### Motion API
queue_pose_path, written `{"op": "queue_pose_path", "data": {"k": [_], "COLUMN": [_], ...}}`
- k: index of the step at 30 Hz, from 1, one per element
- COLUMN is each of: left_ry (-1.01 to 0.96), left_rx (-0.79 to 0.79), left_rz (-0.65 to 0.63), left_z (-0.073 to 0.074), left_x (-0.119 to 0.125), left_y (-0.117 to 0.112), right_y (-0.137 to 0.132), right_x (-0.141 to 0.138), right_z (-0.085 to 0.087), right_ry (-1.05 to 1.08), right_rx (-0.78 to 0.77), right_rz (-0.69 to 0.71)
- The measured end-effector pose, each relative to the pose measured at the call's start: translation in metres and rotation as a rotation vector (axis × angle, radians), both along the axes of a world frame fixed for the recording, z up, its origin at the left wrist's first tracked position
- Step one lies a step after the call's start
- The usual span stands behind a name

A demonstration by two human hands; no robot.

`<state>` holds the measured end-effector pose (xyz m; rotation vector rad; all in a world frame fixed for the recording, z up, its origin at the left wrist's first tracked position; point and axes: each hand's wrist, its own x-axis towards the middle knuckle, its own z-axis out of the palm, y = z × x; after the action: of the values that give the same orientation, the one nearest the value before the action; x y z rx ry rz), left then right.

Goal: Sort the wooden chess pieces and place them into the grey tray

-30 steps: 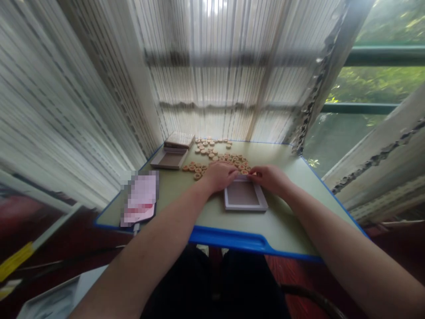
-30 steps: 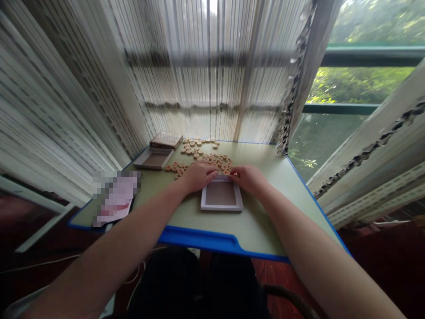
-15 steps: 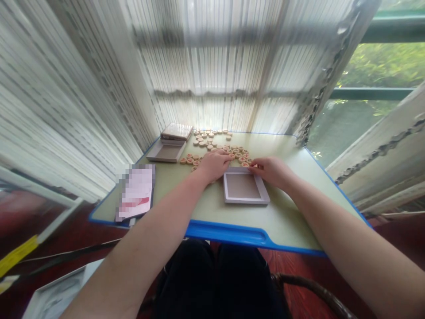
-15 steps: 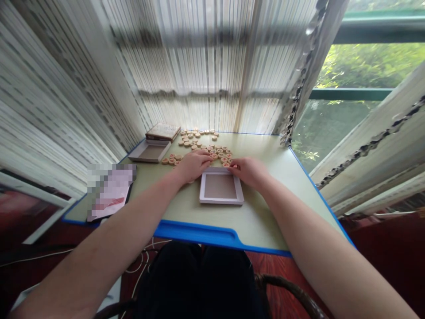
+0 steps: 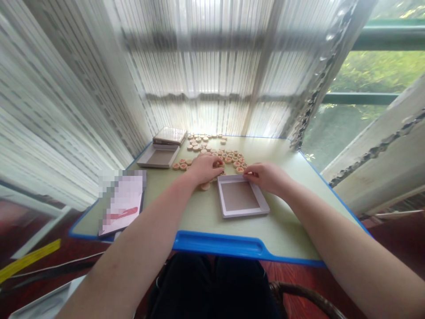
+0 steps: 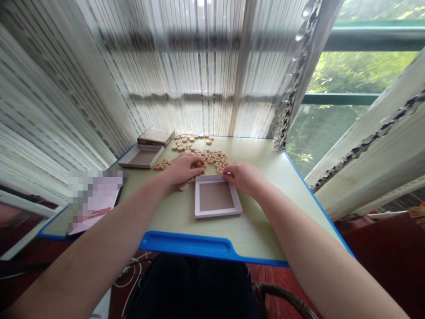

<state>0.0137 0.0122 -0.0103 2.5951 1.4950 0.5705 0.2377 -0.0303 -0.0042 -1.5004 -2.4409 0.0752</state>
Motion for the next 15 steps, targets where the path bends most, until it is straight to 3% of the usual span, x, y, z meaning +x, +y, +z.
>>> {"op": "queue_pose_path", "data": {"k": [5, 15], "left_ry": [-0.030, -0.037], "left_rx": [0.089, 0.100], "left_rz": [0.059, 0.183], "left_z": [-0.0051, -0.0063], "left_x": [0.0036, 0.0054], "left_y": [-0.0030, 0.0004], "right_y": [-0.0013, -0.0002], "right_x": [-0.0027, -0.0021], "right_z": [-0.0009, -0.0034], "right_ry": [0.029, 0.066], "right_rx": [-0.041, -0.037], "right_rz": [-0.017, 0.034]}}
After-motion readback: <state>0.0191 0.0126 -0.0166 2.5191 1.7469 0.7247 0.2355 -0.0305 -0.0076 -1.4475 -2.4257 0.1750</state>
